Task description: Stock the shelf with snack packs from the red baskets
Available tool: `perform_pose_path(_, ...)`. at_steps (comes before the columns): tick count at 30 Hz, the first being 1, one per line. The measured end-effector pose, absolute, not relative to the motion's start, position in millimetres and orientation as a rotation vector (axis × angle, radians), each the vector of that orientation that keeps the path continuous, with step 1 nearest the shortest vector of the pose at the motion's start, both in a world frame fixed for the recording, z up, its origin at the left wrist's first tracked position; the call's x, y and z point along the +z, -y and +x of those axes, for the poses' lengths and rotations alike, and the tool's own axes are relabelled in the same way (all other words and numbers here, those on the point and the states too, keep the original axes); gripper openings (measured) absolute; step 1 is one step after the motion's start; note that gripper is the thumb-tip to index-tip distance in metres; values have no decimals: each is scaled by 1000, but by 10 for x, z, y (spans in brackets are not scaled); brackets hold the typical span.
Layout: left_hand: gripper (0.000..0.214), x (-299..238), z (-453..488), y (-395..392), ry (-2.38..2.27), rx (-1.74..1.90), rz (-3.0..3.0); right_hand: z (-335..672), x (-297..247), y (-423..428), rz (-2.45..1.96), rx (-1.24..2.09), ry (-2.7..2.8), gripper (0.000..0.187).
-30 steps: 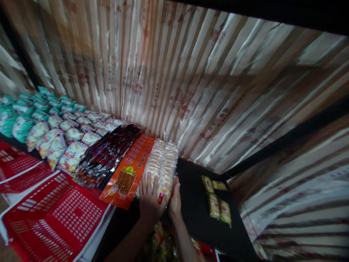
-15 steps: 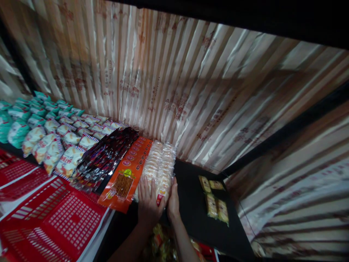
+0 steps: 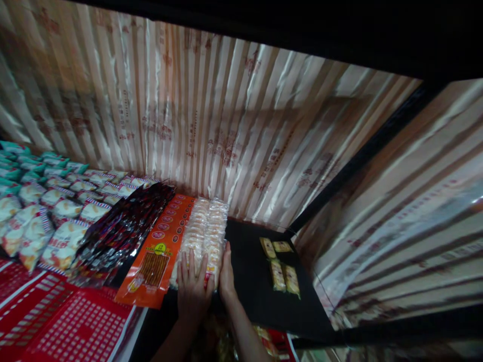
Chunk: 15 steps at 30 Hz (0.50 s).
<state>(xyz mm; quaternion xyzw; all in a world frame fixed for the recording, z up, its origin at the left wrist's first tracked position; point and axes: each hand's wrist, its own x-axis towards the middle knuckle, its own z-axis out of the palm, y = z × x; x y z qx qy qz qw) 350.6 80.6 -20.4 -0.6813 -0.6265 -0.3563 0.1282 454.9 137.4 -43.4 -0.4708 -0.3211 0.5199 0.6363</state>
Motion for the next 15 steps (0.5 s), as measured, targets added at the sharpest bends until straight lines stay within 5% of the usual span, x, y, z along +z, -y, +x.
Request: perform_pose_path(15,61,-321,3514,-843,1818,-1001,-2019,4714,-80,-2148,-936,1341,717,60)
